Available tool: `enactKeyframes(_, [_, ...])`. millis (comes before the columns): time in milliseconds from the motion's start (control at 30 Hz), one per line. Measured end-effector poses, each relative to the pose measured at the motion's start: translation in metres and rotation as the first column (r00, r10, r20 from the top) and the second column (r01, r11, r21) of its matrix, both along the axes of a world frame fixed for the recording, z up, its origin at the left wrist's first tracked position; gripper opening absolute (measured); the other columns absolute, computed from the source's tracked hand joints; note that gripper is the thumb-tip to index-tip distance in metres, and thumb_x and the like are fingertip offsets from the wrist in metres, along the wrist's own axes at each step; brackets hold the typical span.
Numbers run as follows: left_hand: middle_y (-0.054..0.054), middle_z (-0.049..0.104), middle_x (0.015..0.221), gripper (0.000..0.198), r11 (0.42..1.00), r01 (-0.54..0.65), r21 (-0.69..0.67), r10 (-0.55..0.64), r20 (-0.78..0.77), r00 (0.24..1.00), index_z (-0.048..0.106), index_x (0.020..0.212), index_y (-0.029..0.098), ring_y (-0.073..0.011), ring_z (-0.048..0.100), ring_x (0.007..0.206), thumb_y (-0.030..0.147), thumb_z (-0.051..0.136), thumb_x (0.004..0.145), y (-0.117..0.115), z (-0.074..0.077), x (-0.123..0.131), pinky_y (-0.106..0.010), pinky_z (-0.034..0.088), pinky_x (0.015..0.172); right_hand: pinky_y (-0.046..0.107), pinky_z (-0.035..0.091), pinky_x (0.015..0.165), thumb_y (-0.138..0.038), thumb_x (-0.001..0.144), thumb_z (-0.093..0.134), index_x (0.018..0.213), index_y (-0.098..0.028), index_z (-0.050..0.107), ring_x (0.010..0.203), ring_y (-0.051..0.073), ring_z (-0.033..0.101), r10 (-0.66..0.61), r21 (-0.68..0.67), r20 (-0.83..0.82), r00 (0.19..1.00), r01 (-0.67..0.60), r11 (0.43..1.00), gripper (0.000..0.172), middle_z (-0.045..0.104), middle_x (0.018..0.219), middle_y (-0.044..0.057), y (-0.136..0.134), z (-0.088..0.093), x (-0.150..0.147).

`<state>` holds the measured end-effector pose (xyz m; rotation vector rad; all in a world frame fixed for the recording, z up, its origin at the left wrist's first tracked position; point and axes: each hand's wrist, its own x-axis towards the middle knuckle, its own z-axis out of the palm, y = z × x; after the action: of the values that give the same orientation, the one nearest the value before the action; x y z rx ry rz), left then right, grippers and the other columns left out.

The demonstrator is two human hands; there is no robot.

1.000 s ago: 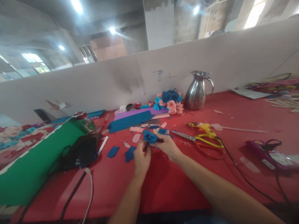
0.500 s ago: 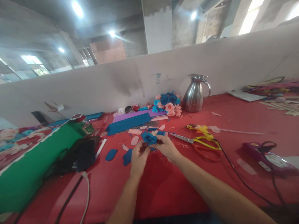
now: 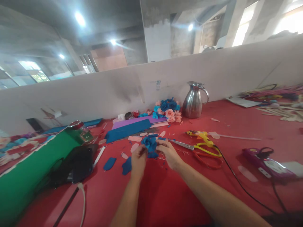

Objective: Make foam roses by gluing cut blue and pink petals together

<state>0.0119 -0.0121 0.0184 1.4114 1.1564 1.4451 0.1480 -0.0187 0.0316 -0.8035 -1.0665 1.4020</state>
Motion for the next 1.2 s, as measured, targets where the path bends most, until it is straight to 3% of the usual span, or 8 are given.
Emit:
enactKeyframes(133, [0.0, 0.064, 0.072, 0.01, 0.998, 0.062, -0.027, -0.06, 0.049, 0.997, 0.067, 0.076, 0.018, -0.0147, 0.058, 0.069, 0.026, 0.063, 0.073, 0.0, -0.007, -0.004, -0.028, 0.048, 0.071, 0.028, 0.042, 0.063, -0.047, 0.066, 0.067, 0.064, -0.019, 0.064, 0.063, 0.015, 0.052, -0.005, -0.07, -0.087, 0.996, -0.002, 0.998, 0.029, 0.062, 0.068, 0.002, 0.0, 0.0, 0.0])
enactKeyframes(300, [0.0, 0.063, 0.069, 0.008, 0.997, 0.074, -0.005, -0.074, -0.023, 0.997, 0.066, 0.072, 0.018, -0.0156, 0.058, 0.069, 0.026, 0.065, 0.071, -0.001, -0.005, -0.002, -0.029, 0.048, 0.074, 0.027, 0.042, 0.064, -0.046, 0.06, 0.071, 0.057, -0.019, 0.059, 0.057, 0.012, 0.047, -0.031, -0.116, -0.06, 0.998, 0.024, 0.993, 0.03, 0.056, 0.059, -0.001, 0.002, -0.002, -0.002])
enactKeyframes(533, [0.0, 0.064, 0.072, 0.006, 0.991, 0.124, -0.053, -0.122, 0.044, 0.992, 0.066, 0.072, 0.018, -0.0165, 0.059, 0.07, 0.023, 0.065, 0.068, -0.003, -0.004, 0.0, -0.029, 0.05, 0.07, 0.025, 0.038, 0.059, -0.047, 0.062, 0.072, 0.061, -0.018, 0.061, 0.055, 0.01, 0.041, -0.067, -0.1, -0.094, 0.993, 0.058, 0.993, 0.031, 0.052, 0.058, -0.003, 0.007, -0.008, 0.0])
enactKeyframes(767, [-0.002, 0.067, 0.079, 0.014, 0.99, 0.105, -0.098, -0.093, 0.124, 0.988, 0.069, 0.076, 0.018, -0.0181, 0.062, 0.077, 0.019, 0.067, 0.062, -0.001, -0.007, -0.001, -0.028, 0.051, 0.069, 0.025, 0.035, 0.057, -0.046, 0.062, 0.075, 0.062, -0.019, 0.058, 0.054, 0.01, 0.039, -0.074, -0.069, -0.14, 0.987, 0.064, 0.996, 0.032, 0.05, 0.058, -0.005, 0.006, -0.005, 0.003])
enactKeyframes(967, [-0.002, 0.069, 0.077, 0.015, 0.983, 0.157, -0.094, -0.147, 0.112, 0.983, 0.07, 0.078, 0.018, -0.0179, 0.063, 0.075, 0.018, 0.066, 0.063, -0.001, -0.008, 0.0, -0.028, 0.049, 0.069, 0.024, 0.033, 0.056, -0.048, 0.061, 0.074, 0.058, -0.019, 0.054, 0.054, 0.01, 0.038, -0.074, -0.097, -0.126, 0.989, 0.062, 0.993, 0.035, 0.048, 0.056, -0.005, 0.005, -0.004, 0.001])
enactKeyframes(1200, [-0.002, 0.071, 0.08, 0.023, 0.995, 0.026, -0.095, -0.021, 0.054, 0.998, 0.072, 0.074, 0.02, -0.0202, 0.063, 0.08, 0.011, 0.062, 0.056, 0.004, -0.014, -0.005, -0.03, 0.05, 0.072, 0.025, 0.035, 0.06, -0.053, 0.058, 0.074, 0.057, -0.018, 0.057, 0.059, 0.011, 0.042, -0.113, -0.127, -0.067, 0.991, 0.104, 0.986, 0.039, 0.052, 0.059, -0.003, 0.006, -0.006, 0.0])
